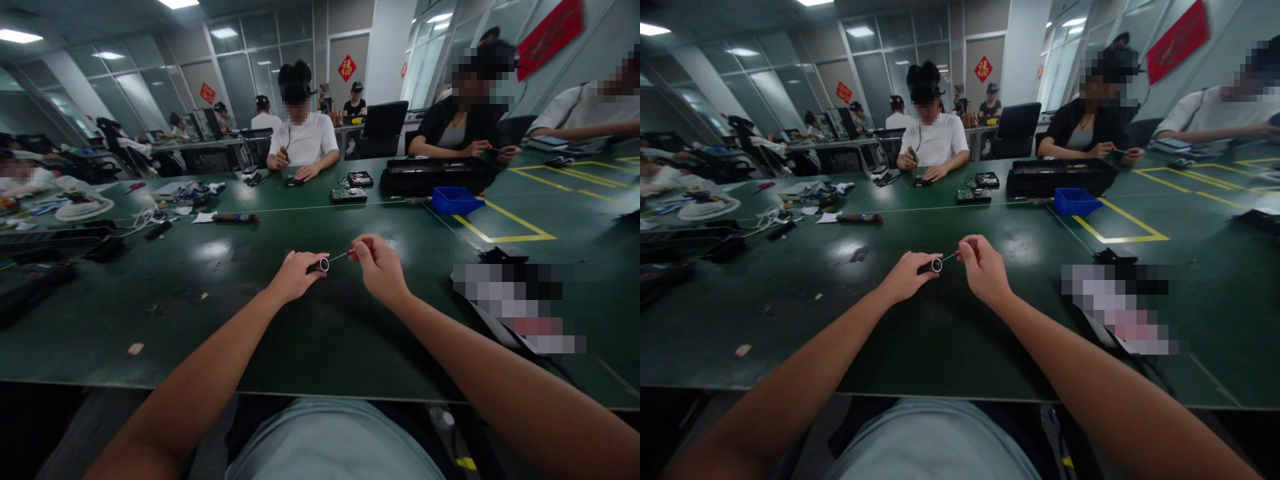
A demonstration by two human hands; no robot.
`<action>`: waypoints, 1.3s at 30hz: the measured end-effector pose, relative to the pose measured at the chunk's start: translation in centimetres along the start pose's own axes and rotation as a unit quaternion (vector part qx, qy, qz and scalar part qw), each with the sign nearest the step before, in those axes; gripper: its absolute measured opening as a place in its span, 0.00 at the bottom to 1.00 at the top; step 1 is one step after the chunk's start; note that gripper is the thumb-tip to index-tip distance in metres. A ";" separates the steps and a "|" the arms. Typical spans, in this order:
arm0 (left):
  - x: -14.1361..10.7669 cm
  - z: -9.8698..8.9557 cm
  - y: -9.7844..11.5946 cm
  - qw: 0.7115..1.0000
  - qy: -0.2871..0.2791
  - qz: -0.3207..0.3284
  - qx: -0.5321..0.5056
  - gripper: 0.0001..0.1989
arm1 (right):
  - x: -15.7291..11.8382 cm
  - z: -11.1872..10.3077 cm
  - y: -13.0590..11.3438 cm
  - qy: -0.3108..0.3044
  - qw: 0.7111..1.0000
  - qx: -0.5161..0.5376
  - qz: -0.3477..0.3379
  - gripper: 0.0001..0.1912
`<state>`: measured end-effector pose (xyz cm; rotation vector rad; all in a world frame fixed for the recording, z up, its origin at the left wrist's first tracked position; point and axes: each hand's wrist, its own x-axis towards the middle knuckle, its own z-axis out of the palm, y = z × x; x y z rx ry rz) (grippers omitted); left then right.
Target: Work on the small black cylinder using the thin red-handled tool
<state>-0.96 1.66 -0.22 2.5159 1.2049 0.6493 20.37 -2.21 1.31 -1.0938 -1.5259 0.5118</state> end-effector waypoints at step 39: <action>1.2 -3.2 1.1 0.926 0.066 -0.159 -0.336 0.15 | 0.1 -0.7 -0.6 -0.002 0.992 -0.114 -0.057 0.11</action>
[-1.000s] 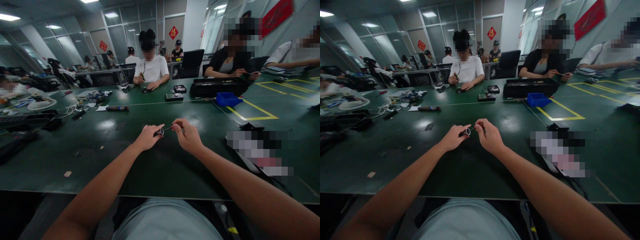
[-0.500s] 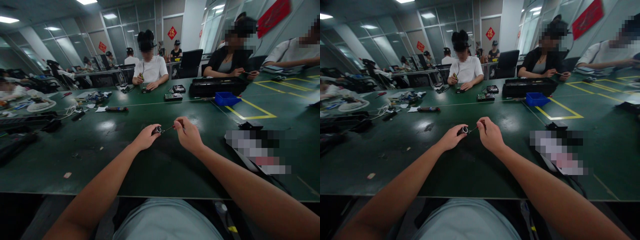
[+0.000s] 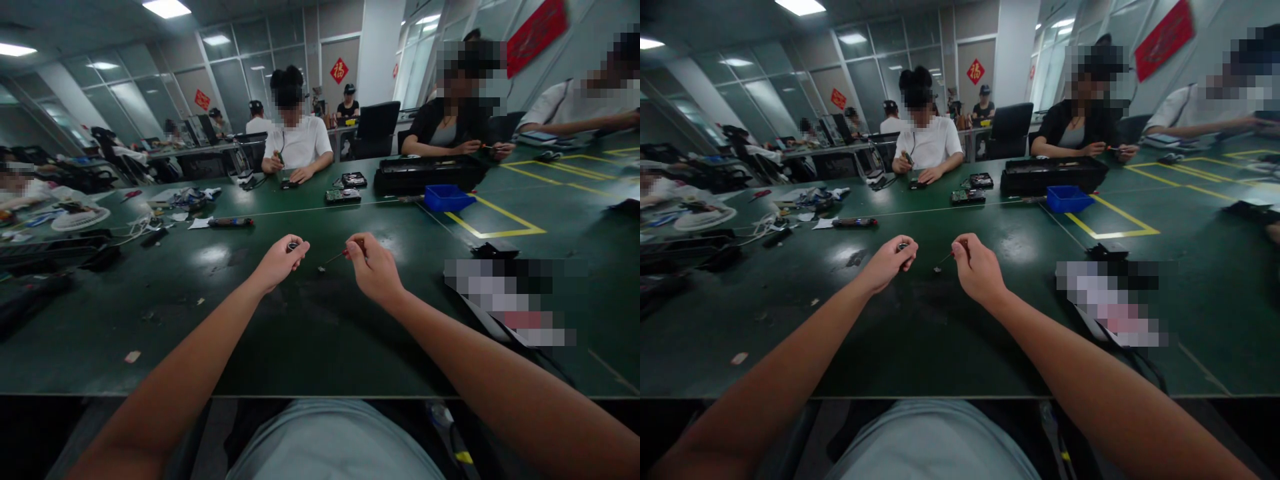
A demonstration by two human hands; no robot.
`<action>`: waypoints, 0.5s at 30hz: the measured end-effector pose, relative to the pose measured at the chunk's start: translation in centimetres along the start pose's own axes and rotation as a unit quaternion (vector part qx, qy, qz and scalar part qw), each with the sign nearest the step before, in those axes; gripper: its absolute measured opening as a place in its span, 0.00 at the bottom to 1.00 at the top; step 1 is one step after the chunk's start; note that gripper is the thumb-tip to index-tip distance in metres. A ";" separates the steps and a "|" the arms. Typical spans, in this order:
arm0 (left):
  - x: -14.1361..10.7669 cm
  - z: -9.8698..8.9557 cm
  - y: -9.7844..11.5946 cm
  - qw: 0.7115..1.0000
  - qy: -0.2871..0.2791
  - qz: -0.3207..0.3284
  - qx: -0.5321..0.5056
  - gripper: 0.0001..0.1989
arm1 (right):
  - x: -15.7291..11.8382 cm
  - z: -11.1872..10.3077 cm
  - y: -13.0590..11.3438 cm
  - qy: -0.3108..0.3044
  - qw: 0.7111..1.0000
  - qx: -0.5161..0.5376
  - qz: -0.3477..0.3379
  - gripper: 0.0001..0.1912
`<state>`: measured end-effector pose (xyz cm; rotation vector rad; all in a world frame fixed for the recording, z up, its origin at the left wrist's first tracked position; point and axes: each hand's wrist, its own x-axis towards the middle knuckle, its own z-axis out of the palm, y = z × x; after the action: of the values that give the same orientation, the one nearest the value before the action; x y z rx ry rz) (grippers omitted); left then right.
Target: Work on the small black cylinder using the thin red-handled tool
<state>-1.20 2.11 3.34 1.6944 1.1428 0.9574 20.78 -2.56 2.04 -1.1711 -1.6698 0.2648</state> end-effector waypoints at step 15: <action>2.0 2.4 -1.0 0.848 -0.172 0.047 0.500 0.16 | 0.0 -0.3 -0.5 -0.010 1.000 -0.006 -0.002 0.09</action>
<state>1.29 3.68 1.85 2.6140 1.4134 -0.0019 20.74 -2.92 2.43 -1.1776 -1.6924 0.2658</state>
